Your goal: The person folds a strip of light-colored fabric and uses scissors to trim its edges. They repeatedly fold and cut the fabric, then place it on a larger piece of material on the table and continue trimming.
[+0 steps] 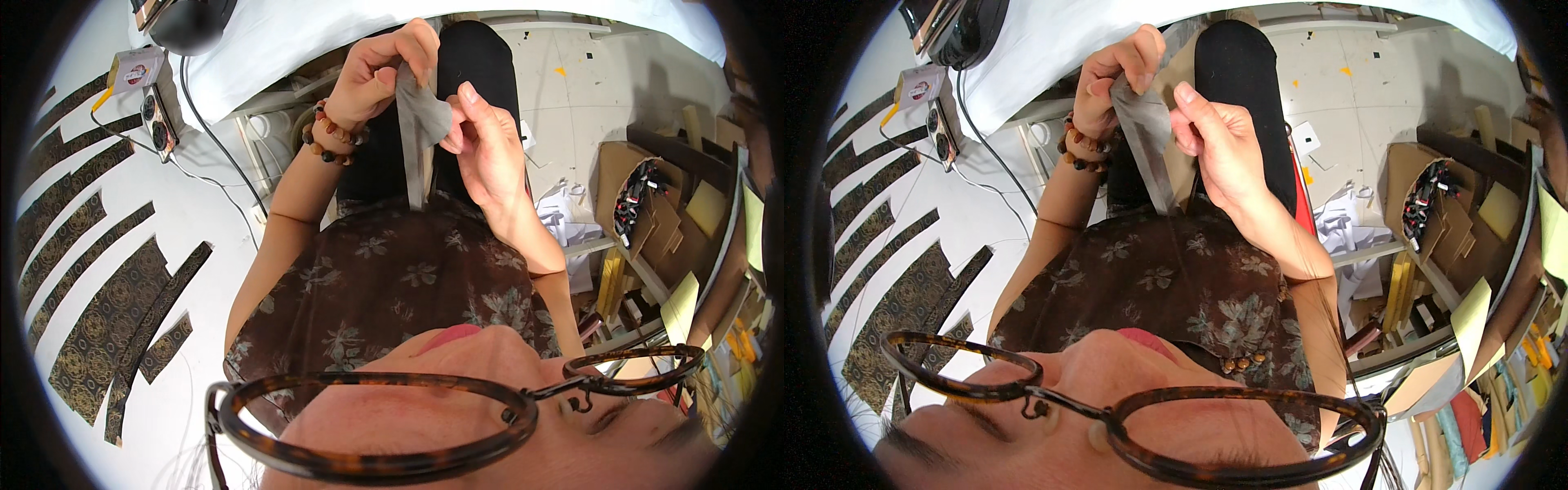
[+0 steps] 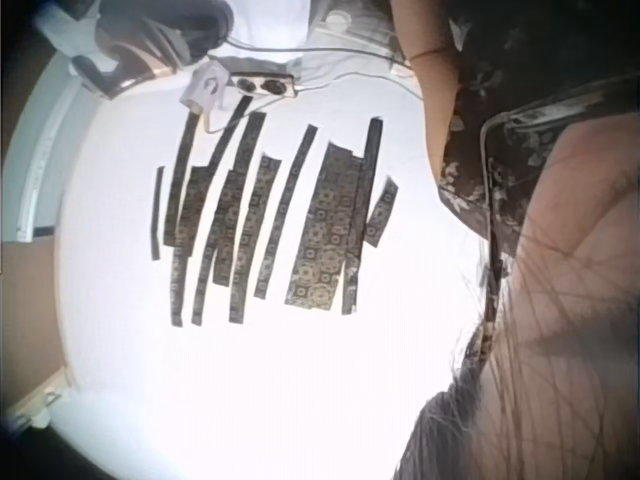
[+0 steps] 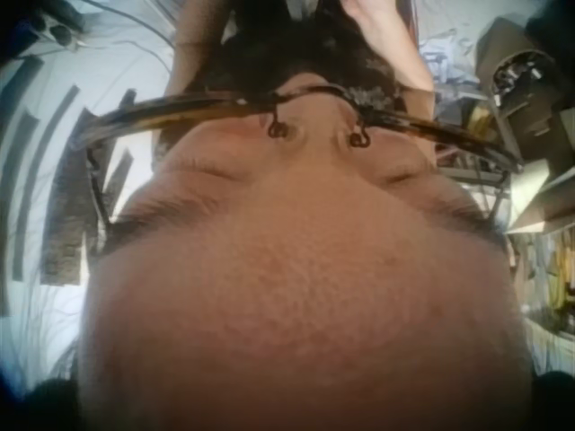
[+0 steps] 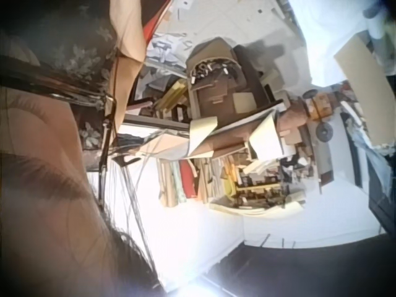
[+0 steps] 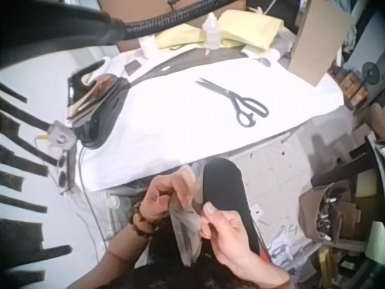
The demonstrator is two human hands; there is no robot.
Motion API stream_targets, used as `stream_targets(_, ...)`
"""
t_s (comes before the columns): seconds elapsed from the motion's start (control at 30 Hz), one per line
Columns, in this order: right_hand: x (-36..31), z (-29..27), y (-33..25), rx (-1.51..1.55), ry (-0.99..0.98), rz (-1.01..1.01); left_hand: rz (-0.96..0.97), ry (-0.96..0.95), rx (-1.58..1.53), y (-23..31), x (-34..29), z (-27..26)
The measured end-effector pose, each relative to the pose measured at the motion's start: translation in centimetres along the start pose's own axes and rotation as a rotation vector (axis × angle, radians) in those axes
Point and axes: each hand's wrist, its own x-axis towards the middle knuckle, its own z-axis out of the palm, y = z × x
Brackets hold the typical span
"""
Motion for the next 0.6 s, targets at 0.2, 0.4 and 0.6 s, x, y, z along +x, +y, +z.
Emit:
stream_targets(0.2, 0.1, 0.8, -1.2, 0.095, 0.030, -0.015, 0.006, -0.001, -0.004, 0.0, -0.1, 0.1)
stream_targets(0.4, 0.1, -0.5, 0.1, -0.024, 0.077, -0.016, 0.014, 0.001, 0.004, 0.0, 0.0, 0.0)
stream_targets(0.6, 0.1, 1.3, -1.5, 0.087, 0.103, 0.140, 0.005, 0.003, -0.006, 0.0, -0.1, 0.0)
